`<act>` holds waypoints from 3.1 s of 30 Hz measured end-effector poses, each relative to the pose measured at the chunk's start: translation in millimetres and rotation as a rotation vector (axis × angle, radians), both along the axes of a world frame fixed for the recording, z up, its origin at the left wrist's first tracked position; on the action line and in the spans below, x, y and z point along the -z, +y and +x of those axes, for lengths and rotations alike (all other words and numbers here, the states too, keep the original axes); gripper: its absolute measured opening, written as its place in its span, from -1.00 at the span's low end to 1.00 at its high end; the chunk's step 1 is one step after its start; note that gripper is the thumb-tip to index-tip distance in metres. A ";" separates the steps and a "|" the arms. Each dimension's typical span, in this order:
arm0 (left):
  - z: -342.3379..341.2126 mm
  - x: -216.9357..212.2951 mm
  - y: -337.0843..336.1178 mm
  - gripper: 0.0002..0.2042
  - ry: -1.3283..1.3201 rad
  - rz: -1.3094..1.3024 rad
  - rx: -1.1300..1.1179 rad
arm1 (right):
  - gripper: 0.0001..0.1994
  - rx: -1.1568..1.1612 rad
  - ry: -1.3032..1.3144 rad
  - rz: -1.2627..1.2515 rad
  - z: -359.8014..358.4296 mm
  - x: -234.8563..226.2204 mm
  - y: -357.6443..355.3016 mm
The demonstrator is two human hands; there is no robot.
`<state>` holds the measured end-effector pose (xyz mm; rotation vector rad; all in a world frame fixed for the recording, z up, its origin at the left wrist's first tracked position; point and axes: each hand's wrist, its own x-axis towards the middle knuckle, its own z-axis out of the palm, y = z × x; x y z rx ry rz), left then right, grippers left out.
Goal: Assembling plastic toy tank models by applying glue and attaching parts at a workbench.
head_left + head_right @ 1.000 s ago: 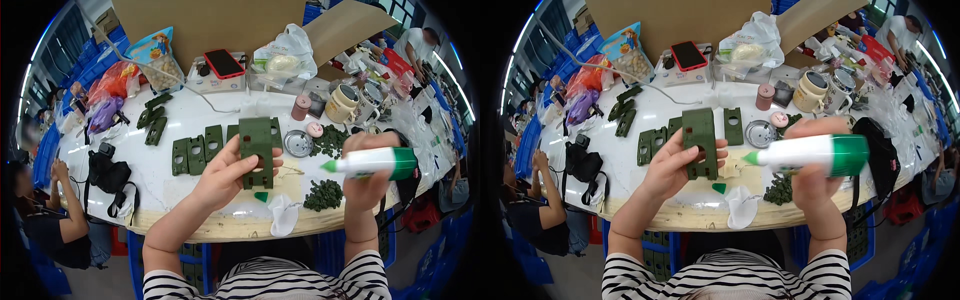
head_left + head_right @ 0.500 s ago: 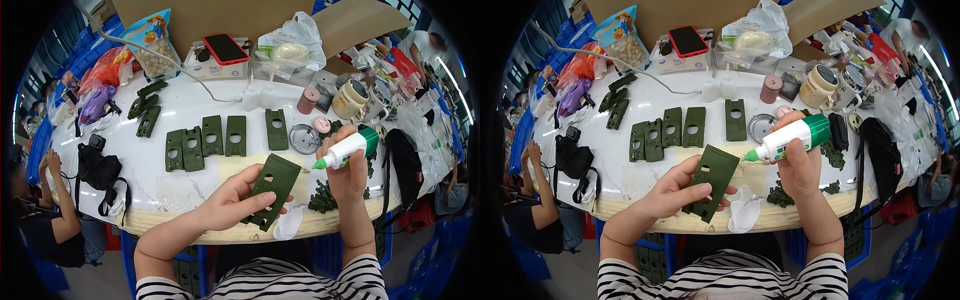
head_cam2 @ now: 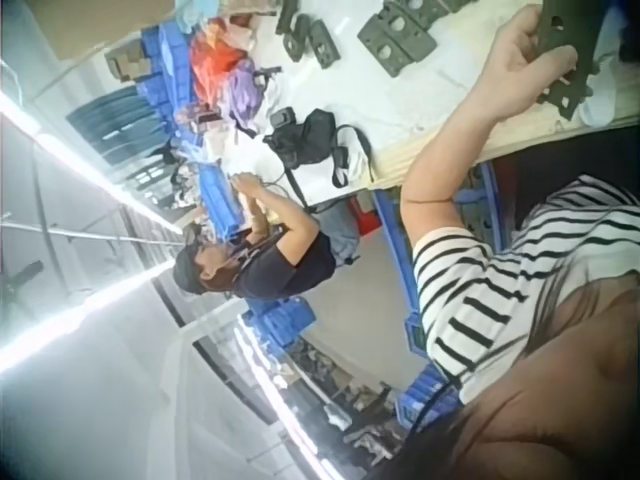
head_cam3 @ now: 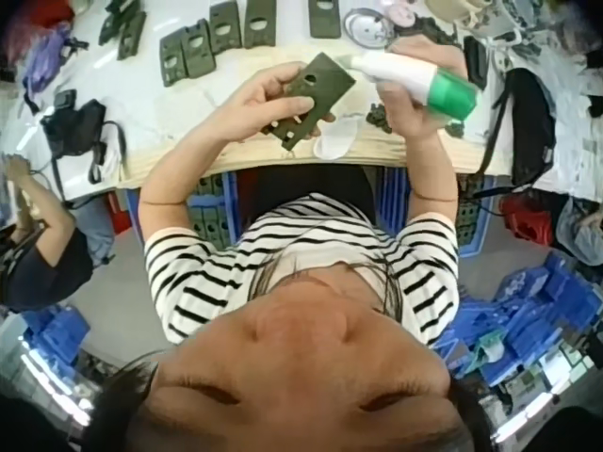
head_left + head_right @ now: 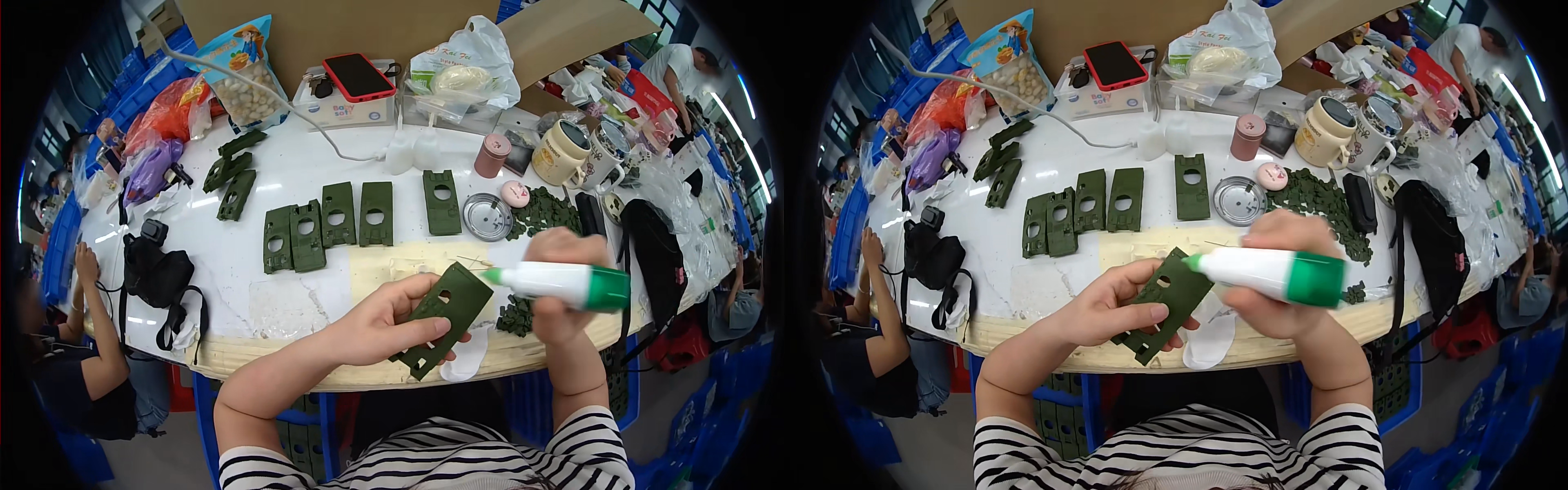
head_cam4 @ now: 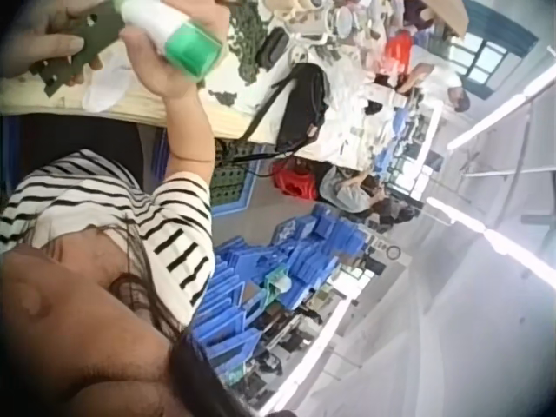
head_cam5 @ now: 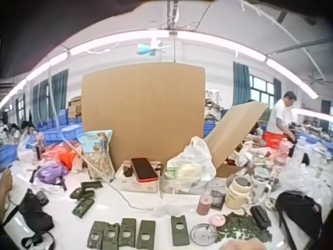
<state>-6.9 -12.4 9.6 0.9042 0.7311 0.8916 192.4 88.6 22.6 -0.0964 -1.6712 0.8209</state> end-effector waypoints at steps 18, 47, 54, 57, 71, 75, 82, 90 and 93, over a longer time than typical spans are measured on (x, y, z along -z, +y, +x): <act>-10.2 5.3 7.7 -0.59 0.029 -0.009 0.031 | -0.70 -0.421 -0.191 -0.632 -12.8 16.6 2.0; -10.1 12.0 8.3 -0.61 0.031 0.022 0.039 | -0.75 -0.343 -0.273 -0.522 -14.0 15.8 1.6; -7.6 11.2 6.6 -0.69 0.026 0.024 0.010 | -0.76 -0.340 -0.288 -0.510 -14.2 16.0 1.9; -9.1 11.9 7.5 -0.64 0.026 0.028 0.025 | -0.75 -0.339 -0.289 -0.510 -13.9 15.5 1.7; -10.9 10.9 8.7 -0.60 0.047 0.035 0.053 | -0.76 -0.336 -0.295 -0.497 -13.3 15.5 2.3; -10.0 12.2 7.5 -0.60 0.051 0.037 0.041 | -0.77 -0.340 -0.292 -0.502 -13.4 14.6 1.2; -6.8 9.1 5.9 -0.72 0.025 0.017 -0.007 | -0.75 -0.337 -0.286 -0.536 -13.6 14.5 1.7; -9.1 7.3 6.0 -0.70 -0.017 -0.023 0.009 | -0.73 -0.367 -0.255 -0.521 -14.1 15.6 3.1; -8.8 7.8 6.3 -0.69 -0.020 -0.020 0.010 | -0.74 -0.352 -0.275 -0.529 -13.4 14.3 2.4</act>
